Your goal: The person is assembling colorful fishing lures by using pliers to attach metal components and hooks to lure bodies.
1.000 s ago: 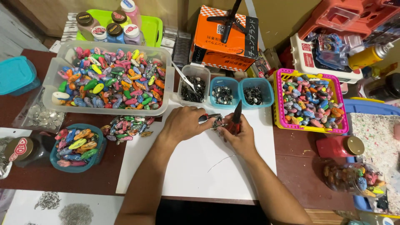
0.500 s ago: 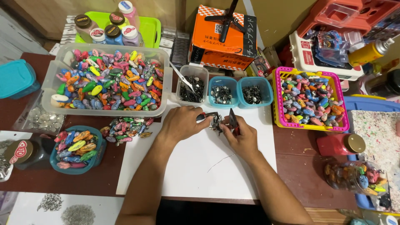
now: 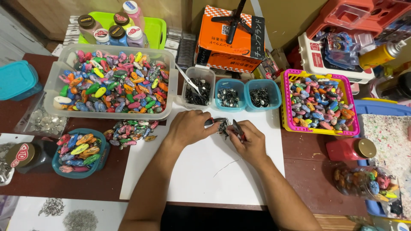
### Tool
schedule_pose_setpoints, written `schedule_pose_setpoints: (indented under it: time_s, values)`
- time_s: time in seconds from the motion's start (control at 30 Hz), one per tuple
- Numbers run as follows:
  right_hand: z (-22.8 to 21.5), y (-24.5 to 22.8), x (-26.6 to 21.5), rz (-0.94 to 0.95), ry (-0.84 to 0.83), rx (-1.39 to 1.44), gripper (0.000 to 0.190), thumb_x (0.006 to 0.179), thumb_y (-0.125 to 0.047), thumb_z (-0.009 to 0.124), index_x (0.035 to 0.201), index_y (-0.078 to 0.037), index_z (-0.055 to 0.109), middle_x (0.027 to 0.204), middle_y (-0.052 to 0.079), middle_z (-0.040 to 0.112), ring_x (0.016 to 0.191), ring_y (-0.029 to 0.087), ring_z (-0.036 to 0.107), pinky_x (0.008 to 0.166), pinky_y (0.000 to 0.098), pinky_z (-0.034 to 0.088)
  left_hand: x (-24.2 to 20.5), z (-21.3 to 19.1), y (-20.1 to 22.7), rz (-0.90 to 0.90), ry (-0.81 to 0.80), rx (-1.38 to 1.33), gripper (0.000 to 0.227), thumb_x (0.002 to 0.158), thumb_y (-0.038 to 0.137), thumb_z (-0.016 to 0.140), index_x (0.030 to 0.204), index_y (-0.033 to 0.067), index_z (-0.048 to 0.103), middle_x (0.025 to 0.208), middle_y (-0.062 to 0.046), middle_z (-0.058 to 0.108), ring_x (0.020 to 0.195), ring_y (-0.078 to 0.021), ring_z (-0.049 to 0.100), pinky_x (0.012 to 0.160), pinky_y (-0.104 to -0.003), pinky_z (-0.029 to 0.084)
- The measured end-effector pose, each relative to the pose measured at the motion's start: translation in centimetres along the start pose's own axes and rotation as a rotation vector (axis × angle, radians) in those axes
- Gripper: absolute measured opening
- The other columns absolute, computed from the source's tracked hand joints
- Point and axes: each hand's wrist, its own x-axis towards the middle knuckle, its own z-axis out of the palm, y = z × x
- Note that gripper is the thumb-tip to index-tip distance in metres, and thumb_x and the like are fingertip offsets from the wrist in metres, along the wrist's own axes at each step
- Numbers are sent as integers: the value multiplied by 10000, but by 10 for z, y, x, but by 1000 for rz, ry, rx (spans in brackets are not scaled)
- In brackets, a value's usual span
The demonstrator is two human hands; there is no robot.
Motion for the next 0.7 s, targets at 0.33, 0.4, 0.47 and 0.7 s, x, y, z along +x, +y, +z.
schedule_pose_setpoints:
  time_s: [0.33,0.4,0.47,0.7]
  values:
    - [2,21,-8,185,8,278,67,885,29,757,951,19,758,728,94,696,536,151,663,454,226,503,-1,-14,4,95,-56,-87,397,874,501,624,759,131,707,595,-99,643,573,-343,687,573,-461,568]
    - [4,24,-8,188,-1,274,64,880,28,760,941,19,744,728,95,688,516,151,665,441,217,483,-2,-16,5,95,-3,-72,401,878,509,627,792,127,710,620,-118,651,601,-362,694,570,-474,568]
    - [3,18,-5,172,-10,250,78,885,2,763,962,6,754,764,97,699,548,158,686,447,218,486,-1,-12,1,86,18,-63,398,881,515,629,789,135,704,619,-109,648,606,-351,695,570,-464,571]
    - [3,12,-4,42,0,146,51,900,-42,776,948,-30,766,788,76,682,577,159,671,472,243,460,0,-6,-3,49,4,-61,426,891,555,608,800,147,692,626,-92,639,626,-335,692,583,-463,574]
